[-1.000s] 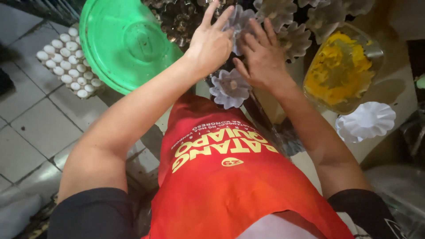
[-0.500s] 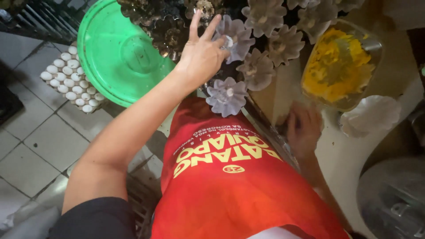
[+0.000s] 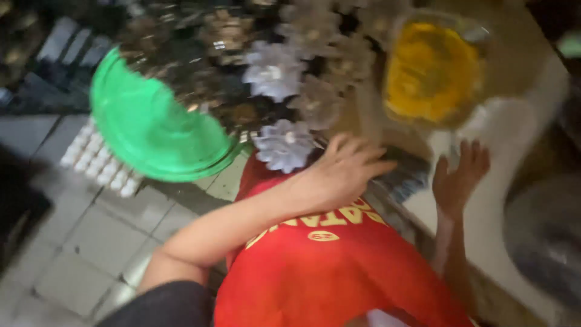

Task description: Placing individual paper liners into metal baking molds on a production tray.

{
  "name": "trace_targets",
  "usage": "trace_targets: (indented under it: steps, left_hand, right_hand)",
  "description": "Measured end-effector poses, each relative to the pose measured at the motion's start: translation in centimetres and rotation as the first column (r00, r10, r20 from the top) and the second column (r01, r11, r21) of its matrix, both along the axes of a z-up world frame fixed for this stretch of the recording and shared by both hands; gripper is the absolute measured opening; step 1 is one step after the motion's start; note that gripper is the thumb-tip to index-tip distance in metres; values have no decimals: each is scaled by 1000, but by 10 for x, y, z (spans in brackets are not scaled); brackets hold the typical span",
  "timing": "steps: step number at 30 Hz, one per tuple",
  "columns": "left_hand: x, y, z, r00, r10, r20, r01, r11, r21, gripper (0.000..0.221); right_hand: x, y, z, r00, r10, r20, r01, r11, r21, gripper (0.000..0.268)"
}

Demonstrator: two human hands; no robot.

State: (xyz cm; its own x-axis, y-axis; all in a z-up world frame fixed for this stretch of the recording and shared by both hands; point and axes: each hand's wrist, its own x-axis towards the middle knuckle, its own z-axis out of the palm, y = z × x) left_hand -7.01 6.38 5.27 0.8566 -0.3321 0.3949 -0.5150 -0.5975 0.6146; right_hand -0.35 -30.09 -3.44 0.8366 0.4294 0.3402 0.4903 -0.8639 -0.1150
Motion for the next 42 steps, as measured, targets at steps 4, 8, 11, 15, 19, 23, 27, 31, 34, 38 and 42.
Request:
trace_targets:
  steps: [4,8,11,15,19,23,27,31,34,38,42]
  left_hand:
    - [0,-36,-1,900,-298,-320,282,955,-96,52]
    - [-4,-41,-18,909,-164,-383,160,986,-42,59]
    - [-2,-34,-6,903,-137,-407,124,991,-58,65]
    - [5,-38,-13,887,-118,-447,97,993,-70,57]
    - [19,-44,0,890,-125,-439,93,991,-94,52]
    - [20,-53,-17,895,-109,-432,119,993,-3,56]
    - [32,-50,-9,834,-121,-538,84,992,-93,58]
    - [48,-58,-26,592,-223,-775,-135,920,-367,60]
    - [58,-66,-33,360,-298,-884,-340,840,-422,70]
    - [65,-70,-29,263,-278,-924,-434,821,-371,87]
    - [68,-78,-65,388,-126,-913,-446,841,-306,75]
  right_hand:
    - [37,-70,-78,933,-300,199,331,932,-150,58]
    - [53,-36,-55,927,-350,133,368,917,-153,57]
    - [57,-42,-55,935,-308,177,347,897,-273,26]
    - [46,-7,-34,897,-431,103,443,868,-224,73]
    - [43,-20,-47,908,-416,51,414,872,-261,66]
    - [40,-31,-46,934,-339,115,354,921,-160,53]
    - [56,-54,-30,940,-327,102,311,939,144,8]
    - [77,-7,70,905,-408,120,343,867,361,7]
    - [86,53,100,956,-243,166,135,863,486,10]
    - [79,120,80,997,64,-48,-20,777,629,15]
    - [74,138,47,947,163,-275,-10,875,484,10]
